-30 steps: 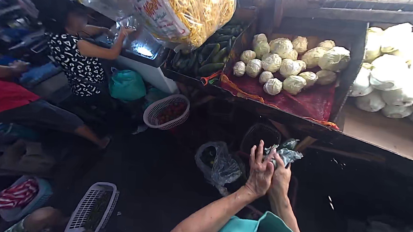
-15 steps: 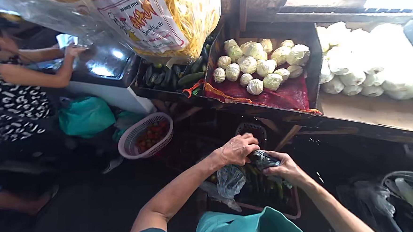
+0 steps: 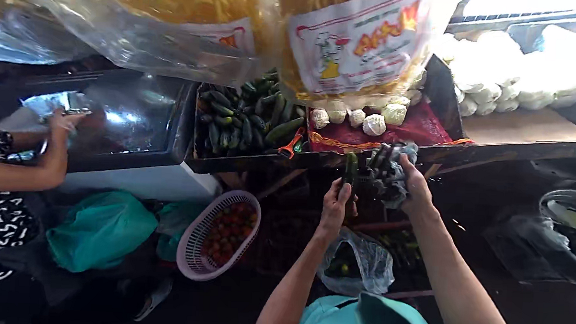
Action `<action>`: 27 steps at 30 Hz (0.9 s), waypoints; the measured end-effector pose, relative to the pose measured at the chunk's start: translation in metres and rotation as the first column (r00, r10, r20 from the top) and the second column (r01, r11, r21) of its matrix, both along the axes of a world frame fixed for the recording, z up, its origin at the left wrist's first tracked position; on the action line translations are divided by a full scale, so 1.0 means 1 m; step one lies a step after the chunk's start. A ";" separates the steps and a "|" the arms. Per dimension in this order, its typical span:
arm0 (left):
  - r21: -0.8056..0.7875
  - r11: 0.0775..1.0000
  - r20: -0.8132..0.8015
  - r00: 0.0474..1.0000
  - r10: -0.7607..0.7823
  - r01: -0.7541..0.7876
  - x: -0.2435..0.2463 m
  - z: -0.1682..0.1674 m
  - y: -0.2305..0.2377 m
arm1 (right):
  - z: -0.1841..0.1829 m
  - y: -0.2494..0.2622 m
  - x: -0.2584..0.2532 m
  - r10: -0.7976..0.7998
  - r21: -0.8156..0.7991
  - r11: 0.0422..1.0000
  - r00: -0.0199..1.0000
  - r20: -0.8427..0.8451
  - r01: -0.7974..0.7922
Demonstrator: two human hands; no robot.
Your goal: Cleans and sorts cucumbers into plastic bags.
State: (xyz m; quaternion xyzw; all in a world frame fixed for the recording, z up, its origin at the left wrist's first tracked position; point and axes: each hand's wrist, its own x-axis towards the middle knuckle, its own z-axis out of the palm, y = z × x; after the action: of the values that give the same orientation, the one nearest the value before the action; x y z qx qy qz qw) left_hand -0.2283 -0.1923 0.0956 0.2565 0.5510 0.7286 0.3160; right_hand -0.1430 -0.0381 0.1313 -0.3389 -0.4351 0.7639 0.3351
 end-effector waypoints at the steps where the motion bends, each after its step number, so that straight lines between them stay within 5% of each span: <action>1: -0.015 0.999 0.016 0.999 0.046 -0.046 -0.004 0.003 0.000 | -0.002 -0.019 -0.006 -0.013 0.036 0.999 1.000 -0.015 0.014; 3: -0.085 0.995 0.008 0.998 0.057 -0.056 -0.006 0.007 0.000 | -0.015 -0.070 -0.021 -0.014 0.339 0.941 1.000 -0.009 0.016; 6: -0.081 0.995 0.288 0.954 0.081 -0.060 -0.002 0.003 -0.009 | -0.058 -0.095 -0.029 0.068 0.882 0.458 0.993 0.094 -0.115; 10: 0.022 1.000 0.482 0.876 0.000 -0.012 -0.032 0.000 -0.013 | -0.083 -0.070 0.009 0.107 0.940 -0.019 0.934 0.341 -0.341; 11: 0.023 1.000 0.482 0.876 -0.008 -0.004 -0.040 -0.003 -0.012 | -0.092 -0.063 0.023 0.116 0.920 -0.009 0.914 0.389 -0.391; 12: 0.026 0.999 0.480 0.877 0.021 -0.038 -0.046 -0.006 -0.008 | -0.100 -0.056 0.035 0.121 0.897 0.116 0.903 0.412 -0.426; 14: 0.074 0.996 0.472 0.881 0.014 -0.056 -0.053 -0.008 -0.005 | -0.096 -0.052 0.043 0.087 0.697 0.658 0.948 0.305 -0.285; 15: 0.076 0.996 0.423 0.906 0.001 -0.037 -0.052 -0.007 -0.004 | -0.079 -0.057 0.036 -0.011 0.497 0.860 0.970 0.243 -0.115; 16: 0.054 0.998 0.335 0.942 0.000 -0.019 -0.047 -0.006 0.001 | -0.058 -0.064 0.026 -0.074 0.343 0.939 0.977 0.202 0.001; 18: -0.035 0.999 0.049 0.999 0.002 0.000 -0.023 -0.010 0.012 | -0.035 -0.083 0.005 -0.077 0.262 0.964 0.991 0.108 0.047; 20: -0.050 0.999 -0.251 0.968 -0.032 0.020 0.005 -0.012 0.016 | -0.037 -0.093 -0.014 -0.035 0.437 0.899 0.999 0.005 0.030; 23: -0.068 0.993 -0.461 0.879 -0.120 0.100 0.010 0.000 0.015 | -0.045 -0.071 -0.025 -0.118 0.633 0.761 0.990 -0.080 0.142; 25: -0.068 0.981 -0.452 0.871 -0.191 0.180 0.011 0.004 0.011 | -0.036 -0.049 -0.023 -0.240 0.673 0.713 0.970 -0.028 0.196; 27: 0.007 0.960 -0.160 0.948 -0.274 0.279 0.016 0.005 0.006 | -0.020 -0.029 -0.021 -0.286 0.664 0.711 0.958 -0.025 0.230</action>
State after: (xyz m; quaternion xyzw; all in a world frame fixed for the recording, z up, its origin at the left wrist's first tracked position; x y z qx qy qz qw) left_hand -0.2127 -0.1868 0.1006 0.3927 0.5221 0.6625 0.3666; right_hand -0.1635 -0.0668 0.1108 -0.2858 -0.6380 0.4920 0.5188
